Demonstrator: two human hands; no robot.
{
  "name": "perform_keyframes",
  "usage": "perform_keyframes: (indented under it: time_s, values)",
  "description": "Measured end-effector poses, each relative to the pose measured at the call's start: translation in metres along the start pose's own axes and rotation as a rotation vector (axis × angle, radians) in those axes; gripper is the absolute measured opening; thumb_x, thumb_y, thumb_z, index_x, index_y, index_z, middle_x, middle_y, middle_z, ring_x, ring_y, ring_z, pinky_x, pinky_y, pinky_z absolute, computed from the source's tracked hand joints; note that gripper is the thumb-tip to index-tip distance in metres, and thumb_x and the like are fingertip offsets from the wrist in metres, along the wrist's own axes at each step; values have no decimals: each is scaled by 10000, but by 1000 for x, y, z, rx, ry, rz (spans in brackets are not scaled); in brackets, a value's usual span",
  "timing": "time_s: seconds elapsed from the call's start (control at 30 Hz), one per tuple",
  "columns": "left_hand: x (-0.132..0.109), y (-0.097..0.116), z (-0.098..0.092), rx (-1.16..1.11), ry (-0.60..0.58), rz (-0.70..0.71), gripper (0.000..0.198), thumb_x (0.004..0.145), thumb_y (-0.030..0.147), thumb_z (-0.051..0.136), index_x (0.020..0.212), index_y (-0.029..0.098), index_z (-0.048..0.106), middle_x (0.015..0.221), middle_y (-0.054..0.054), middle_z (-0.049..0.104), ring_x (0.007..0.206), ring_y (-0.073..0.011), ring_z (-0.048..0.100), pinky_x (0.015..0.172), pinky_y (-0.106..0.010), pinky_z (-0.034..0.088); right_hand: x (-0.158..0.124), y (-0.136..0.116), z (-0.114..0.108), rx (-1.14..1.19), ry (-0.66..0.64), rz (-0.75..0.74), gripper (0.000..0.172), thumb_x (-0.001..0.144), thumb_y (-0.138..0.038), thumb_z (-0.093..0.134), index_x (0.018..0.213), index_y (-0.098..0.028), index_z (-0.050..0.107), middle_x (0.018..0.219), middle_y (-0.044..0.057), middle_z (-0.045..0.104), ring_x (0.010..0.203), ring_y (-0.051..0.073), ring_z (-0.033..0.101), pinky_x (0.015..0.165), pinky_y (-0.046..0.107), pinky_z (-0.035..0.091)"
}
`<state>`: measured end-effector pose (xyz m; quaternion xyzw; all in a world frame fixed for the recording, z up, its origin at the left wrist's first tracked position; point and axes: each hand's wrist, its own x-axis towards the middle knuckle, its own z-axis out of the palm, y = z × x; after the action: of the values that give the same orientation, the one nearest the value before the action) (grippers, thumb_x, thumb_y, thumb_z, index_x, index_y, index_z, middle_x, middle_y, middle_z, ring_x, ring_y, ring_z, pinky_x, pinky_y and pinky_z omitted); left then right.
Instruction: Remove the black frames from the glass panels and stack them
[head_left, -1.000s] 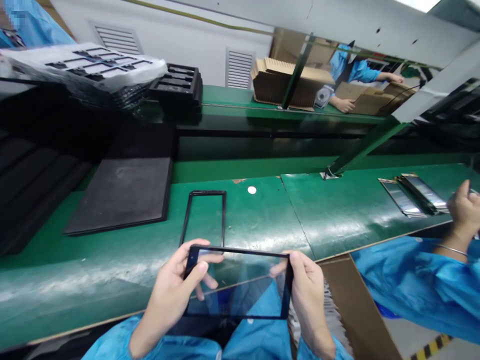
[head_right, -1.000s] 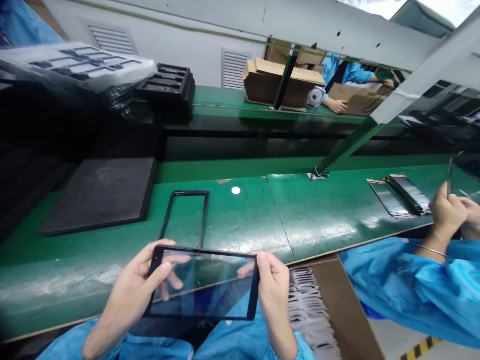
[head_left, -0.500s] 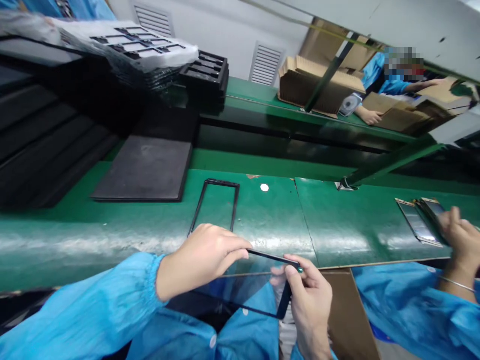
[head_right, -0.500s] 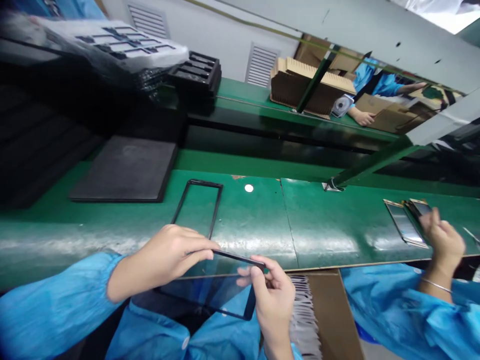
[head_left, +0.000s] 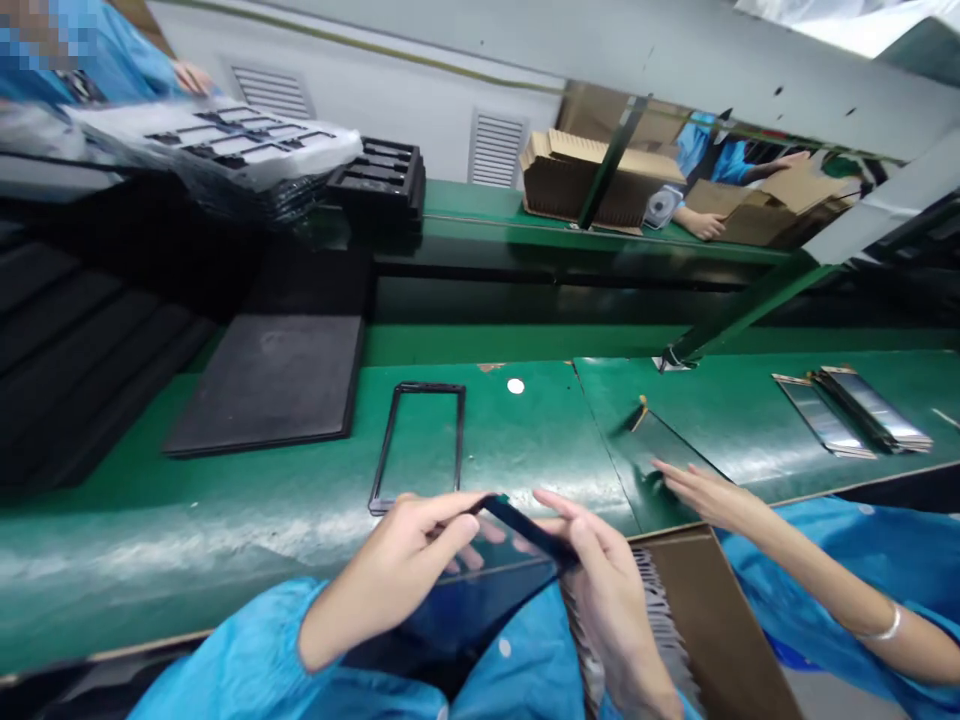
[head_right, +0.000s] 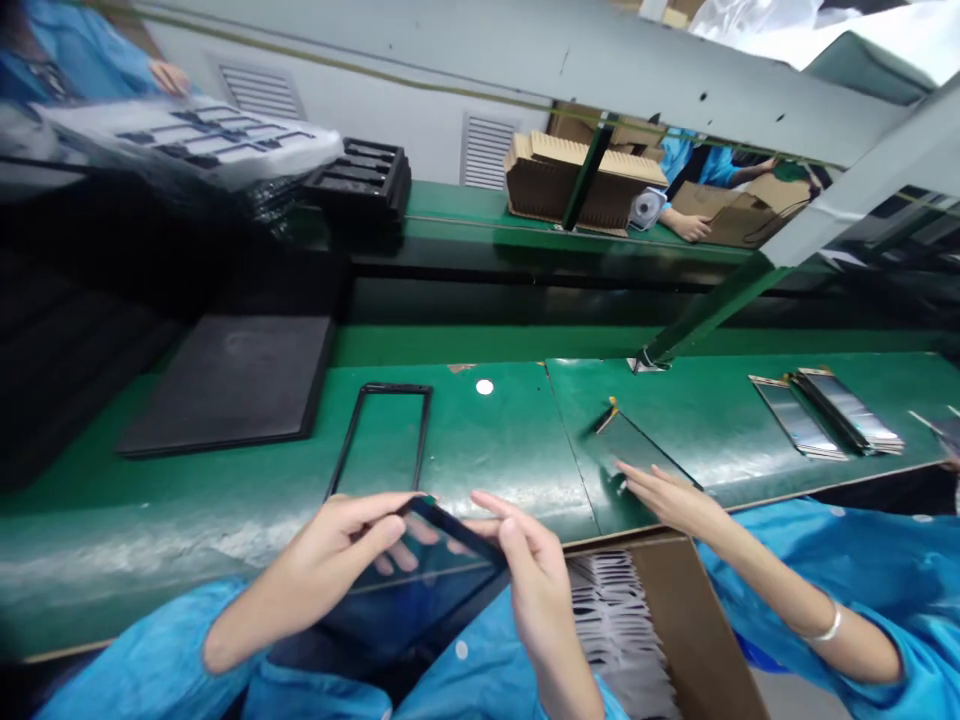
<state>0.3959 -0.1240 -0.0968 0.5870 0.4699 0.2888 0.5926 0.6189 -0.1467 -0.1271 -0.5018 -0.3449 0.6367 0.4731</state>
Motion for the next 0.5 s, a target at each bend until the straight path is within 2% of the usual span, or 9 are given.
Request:
perform_keyframes:
  time_s: [0.07,0.13,0.37,0.5]
  values:
    - [-3,-6,-1,-201,44,-107,407,1025,451,584,1256,174,773,1124,-139,830,895,-275,817,714,-316,649,3,6,-6,22,59,-18,370,927,-561,671,1093,-279,844,860,81,875,789,256,832,778,345,665]
    - [-6,-10,-2,-308,64,-152,438,989,493,643,1221,147,778,1153,-177,819,930,-301,818,737,-335,661,6,9,-9,42,97,-34,346,896,-555,710,1004,-262,858,815,90,869,711,267,823,706,355,669]
    - [-8,-10,1,-384,79,-169,515,916,585,733,1195,153,774,1140,-187,818,855,-281,824,656,-293,658,4,2,-1,0,119,-64,351,872,-553,747,779,-224,826,697,75,841,580,256,787,628,344,659]
    - [-11,-14,0,-396,85,-170,518,910,591,741,1193,157,768,1129,-189,820,847,-281,823,643,-291,659,2,-2,3,-49,118,-99,296,896,-504,742,820,-226,810,713,63,849,602,256,801,622,319,642]
